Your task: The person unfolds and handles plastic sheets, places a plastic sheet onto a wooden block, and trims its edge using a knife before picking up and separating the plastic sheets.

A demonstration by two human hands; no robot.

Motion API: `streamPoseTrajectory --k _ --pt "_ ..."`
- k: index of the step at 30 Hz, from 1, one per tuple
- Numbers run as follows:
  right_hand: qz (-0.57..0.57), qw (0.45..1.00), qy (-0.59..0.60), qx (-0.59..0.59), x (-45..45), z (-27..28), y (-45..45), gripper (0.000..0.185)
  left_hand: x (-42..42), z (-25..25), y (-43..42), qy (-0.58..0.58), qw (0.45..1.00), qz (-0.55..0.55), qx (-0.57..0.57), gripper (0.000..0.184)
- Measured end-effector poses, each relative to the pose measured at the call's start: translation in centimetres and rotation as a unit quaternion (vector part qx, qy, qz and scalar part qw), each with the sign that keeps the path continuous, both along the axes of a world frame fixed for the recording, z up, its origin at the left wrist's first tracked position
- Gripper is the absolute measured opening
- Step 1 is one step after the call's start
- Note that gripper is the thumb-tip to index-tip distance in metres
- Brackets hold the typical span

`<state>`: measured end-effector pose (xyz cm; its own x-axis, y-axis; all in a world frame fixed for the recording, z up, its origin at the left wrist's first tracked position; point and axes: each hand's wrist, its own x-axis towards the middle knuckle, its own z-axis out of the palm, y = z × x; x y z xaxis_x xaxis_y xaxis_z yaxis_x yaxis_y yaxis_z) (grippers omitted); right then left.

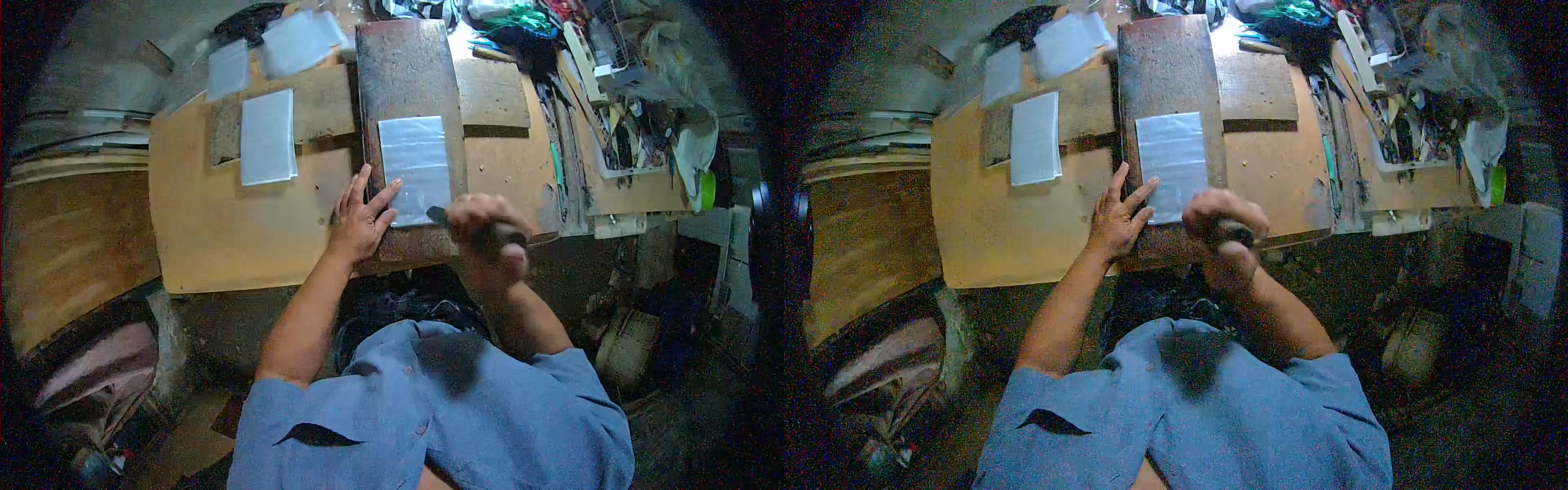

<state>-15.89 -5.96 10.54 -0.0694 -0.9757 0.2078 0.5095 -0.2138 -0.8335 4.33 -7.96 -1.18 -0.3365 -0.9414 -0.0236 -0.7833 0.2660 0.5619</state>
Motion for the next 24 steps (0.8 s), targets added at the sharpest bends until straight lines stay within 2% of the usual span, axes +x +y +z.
streamPoseTrajectory --k 3,5,6,7,9,11,12,13,16,17,18,19,20,24 --pt "0.003 1.000 0.010 -0.009 -1.1 -0.1 -0.8 0.058 -0.2 0.0 0.2 -0.018 1.000 -0.004 -0.005 0.050" --pt "-0.043 0.998 -0.007 -0.034 -2.4 0.9 -1.1 0.059 0.0 -0.2 0.0 -0.034 0.999 -0.003 -0.016 0.050" --pt "-0.094 0.995 0.016 -0.038 -3.1 0.5 -1.7 0.053 0.0 -0.6 0.1 -0.013 1.000 -0.005 -0.015 0.052" --pt "-0.095 0.994 0.016 -0.042 -3.7 0.2 -2.6 0.053 -0.1 -0.6 0.1 0.009 1.000 -0.007 -0.015 0.054" --pt "-0.136 0.956 0.240 0.101 -4.8 -0.4 -4.8 0.056 -0.7 0.0 0.5 0.034 0.999 0.006 -0.003 0.057" --pt "-0.185 0.869 0.451 0.090 -5.2 -3.4 -7.4 0.046 -1.1 0.7 0.7 0.054 0.998 0.019 0.006 0.061" --pt "-0.158 0.851 0.468 0.179 -4.9 -2.6 -8.1 0.043 -1.4 0.6 1.0 0.075 0.996 0.039 0.009 0.064" --pt "-0.161 0.853 0.464 0.174 -5.1 -3.3 -8.9 0.043 -1.6 0.6 1.3 0.097 0.994 0.059 0.012 0.068" --pt "-0.204 0.795 0.568 0.064 -6.6 -8.9 -11.9 0.040 -2.1 0.6 2.1 0.049 0.997 0.055 0.029 0.071" --pt "-0.208 0.796 0.565 0.058 -7.0 -10.6 -12.8 0.040 -2.2 0.5 2.3 0.029 0.997 0.054 0.040 0.072" --pt "-0.221 0.772 0.592 0.069 -7.3 -12.3 -13.7 0.041 -2.2 0.1 2.6 0.068 0.996 0.058 0.027 0.069" --pt "-0.233 0.746 0.618 0.082 -7.2 -12.3 -14.3 0.043 -2.3 0.4 2.7 0.066 0.996 0.057 0.020 0.069" --pt "-0.221 0.751 0.610 0.121 -7.1 -12.4 -14.3 0.044 -2.4 0.7 2.7 0.062 0.996 0.062 0.029 0.069" --pt "-0.211 0.714 0.663 0.079 -7.7 -14.4 -14.5 0.046 -2.3 0.5 2.7 0.062 0.996 0.061 0.023 0.068"
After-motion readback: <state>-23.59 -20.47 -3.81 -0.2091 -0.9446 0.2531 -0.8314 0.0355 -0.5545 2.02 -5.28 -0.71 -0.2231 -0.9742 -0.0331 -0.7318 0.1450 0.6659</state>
